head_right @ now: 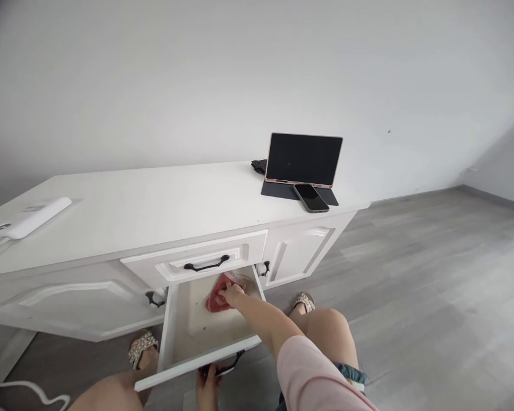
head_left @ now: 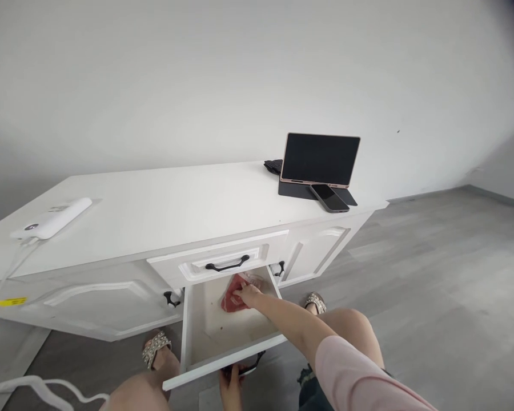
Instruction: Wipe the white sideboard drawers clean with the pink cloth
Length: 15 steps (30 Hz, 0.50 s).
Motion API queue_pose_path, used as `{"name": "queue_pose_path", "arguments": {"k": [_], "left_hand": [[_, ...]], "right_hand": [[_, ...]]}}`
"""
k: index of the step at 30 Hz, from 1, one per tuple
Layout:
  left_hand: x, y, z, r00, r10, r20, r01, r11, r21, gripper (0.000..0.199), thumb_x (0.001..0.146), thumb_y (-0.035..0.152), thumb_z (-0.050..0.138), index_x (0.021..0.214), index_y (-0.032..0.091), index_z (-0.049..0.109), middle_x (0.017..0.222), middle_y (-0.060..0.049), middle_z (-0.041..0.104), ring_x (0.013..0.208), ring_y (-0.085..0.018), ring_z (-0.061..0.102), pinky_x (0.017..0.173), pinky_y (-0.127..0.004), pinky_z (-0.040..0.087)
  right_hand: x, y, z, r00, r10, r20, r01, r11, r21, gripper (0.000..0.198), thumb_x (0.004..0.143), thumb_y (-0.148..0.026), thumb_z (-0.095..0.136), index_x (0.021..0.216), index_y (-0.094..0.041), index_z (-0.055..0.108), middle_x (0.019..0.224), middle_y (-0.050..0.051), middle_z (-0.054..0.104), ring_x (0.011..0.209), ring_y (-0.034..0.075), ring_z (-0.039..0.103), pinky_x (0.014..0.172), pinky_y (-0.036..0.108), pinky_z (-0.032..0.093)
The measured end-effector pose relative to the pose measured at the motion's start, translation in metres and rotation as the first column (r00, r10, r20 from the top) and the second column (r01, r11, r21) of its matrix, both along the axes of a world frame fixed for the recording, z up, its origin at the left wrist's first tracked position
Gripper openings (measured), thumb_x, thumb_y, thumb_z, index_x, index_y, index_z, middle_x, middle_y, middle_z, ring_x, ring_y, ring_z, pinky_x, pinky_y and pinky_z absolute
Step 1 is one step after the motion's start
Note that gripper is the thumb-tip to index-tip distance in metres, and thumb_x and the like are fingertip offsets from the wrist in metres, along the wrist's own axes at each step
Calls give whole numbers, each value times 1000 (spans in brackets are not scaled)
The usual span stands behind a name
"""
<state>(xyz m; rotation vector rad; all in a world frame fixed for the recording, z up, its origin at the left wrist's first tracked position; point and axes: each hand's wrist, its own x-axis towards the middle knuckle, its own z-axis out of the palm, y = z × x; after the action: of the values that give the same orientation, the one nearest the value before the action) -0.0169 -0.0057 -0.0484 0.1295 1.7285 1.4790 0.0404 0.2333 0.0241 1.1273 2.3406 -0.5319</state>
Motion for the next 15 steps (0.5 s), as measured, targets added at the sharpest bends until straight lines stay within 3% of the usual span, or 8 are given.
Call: {"name": "queue_pose_path", "arguments": {"k": [5,9,12,15], "left_hand": [[-9,3,-7,992,-12,127,15,1000,-24,22,74,37,67,83,23,53,64,-3,68,64,-25,70,60,-36,53],[-1,1,13,996,20,85,-26,997,70,16,77,34,65,83,24,54,65,-2,68,64,-24,71,60,-34,53],[12,-3,30,996,74,55,-80,988,128,14,78,33,65,83,24,55,63,-1,67,61,-23,70,59,-33,52],[18,-3,36,997,76,-28,-73,990,121,15,79,37,63,82,24,57,62,0,66,64,-24,71,63,-36,54]], "right_hand": [[8,-35,6,992,121,-21,-122,990,-67,68,79,-17,65,142,-37,49,142,12,52,109,29,65,86,40,53],[7,-49,11,986,164,-26,-166,969,-181,75,67,-20,74,137,-38,54,127,6,62,99,27,66,73,32,52],[5,-55,16,992,114,-62,-129,927,-353,72,61,-23,77,130,-32,60,108,2,69,86,24,66,60,27,49],[3,-61,19,998,-34,-55,-1,844,-536,52,62,-20,75,113,-28,69,88,-2,71,73,21,66,55,26,49]]}}
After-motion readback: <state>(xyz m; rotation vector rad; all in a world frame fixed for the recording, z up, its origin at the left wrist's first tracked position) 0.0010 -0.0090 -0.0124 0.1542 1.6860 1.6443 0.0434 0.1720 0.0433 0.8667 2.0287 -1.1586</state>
